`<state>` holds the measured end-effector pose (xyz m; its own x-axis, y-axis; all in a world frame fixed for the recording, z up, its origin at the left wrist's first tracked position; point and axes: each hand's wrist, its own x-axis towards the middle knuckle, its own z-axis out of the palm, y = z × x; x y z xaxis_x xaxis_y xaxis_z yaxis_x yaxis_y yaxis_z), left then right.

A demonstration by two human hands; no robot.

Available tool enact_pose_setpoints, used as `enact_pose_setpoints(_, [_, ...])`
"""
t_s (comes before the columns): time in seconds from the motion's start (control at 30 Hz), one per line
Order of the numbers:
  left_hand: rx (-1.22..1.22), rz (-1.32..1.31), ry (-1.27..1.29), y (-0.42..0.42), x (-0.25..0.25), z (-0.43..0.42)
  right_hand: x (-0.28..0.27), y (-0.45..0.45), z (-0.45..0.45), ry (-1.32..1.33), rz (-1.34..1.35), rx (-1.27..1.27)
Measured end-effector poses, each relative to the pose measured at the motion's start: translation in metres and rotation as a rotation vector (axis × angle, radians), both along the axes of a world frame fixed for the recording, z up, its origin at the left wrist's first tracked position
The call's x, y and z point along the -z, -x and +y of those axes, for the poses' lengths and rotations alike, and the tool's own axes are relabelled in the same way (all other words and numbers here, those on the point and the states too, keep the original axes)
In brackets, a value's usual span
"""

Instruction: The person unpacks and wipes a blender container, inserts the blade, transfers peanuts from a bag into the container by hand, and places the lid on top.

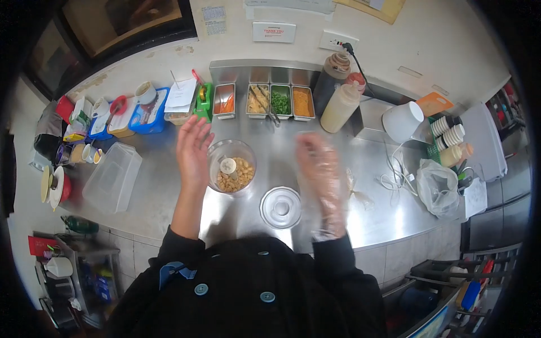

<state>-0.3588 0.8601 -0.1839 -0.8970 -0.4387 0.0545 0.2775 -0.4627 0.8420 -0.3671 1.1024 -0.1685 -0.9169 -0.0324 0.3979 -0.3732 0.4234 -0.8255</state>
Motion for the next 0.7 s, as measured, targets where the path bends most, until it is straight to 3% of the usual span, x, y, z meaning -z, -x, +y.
enact_pose_setpoints(0.07, [-0.010,0.025,0.014,-0.004,-0.005,0.009,-0.025,-0.007,0.043,-0.268,-0.042,0.128])
enact_pose_setpoints(0.1, [0.059,0.033,0.105,-0.007,-0.007,0.016,-0.022,-0.007,0.068,-0.278,-0.044,0.146])
enact_pose_setpoints(0.13, [0.127,0.044,0.197,-0.009,-0.007,0.022,-0.014,-0.007,0.092,-0.526,-0.150,0.018])
enact_pose_setpoints(0.17, [0.249,0.005,0.269,-0.010,-0.004,0.034,-0.003,-0.007,0.105,-0.767,-0.260,-0.116])
enact_pose_setpoints(0.27, [0.647,-0.161,0.589,-0.016,0.000,0.094,0.036,-0.004,0.107,-0.951,-0.356,-0.130])
enact_pose_setpoints(0.33, [0.649,-0.082,1.057,-0.015,0.019,0.134,0.043,-0.003,0.097,-0.885,-0.370,-0.104])
enact_pose_setpoints(0.37, [0.649,-0.084,1.058,-0.013,0.034,0.149,0.047,-0.003,0.094,-0.817,-0.384,-0.085])
enact_pose_setpoints(0.43, [0.650,0.022,1.396,-0.009,0.062,0.167,0.061,-0.006,0.099,-0.762,-0.351,-0.113])
enact_pose_setpoints(0.5, [0.675,0.031,1.331,-0.005,0.067,0.169,0.050,-0.008,0.098,-0.709,-0.310,-0.133])
enact_pose_setpoints(0.57, [0.711,0.030,1.264,-0.004,0.065,0.165,0.022,-0.019,0.096,-0.963,-0.563,-0.112])
enact_pose_setpoints(0.7, [0.930,-0.161,1.123,-0.005,0.048,0.155,0.023,-0.023,0.103,-0.867,-0.486,-0.187])
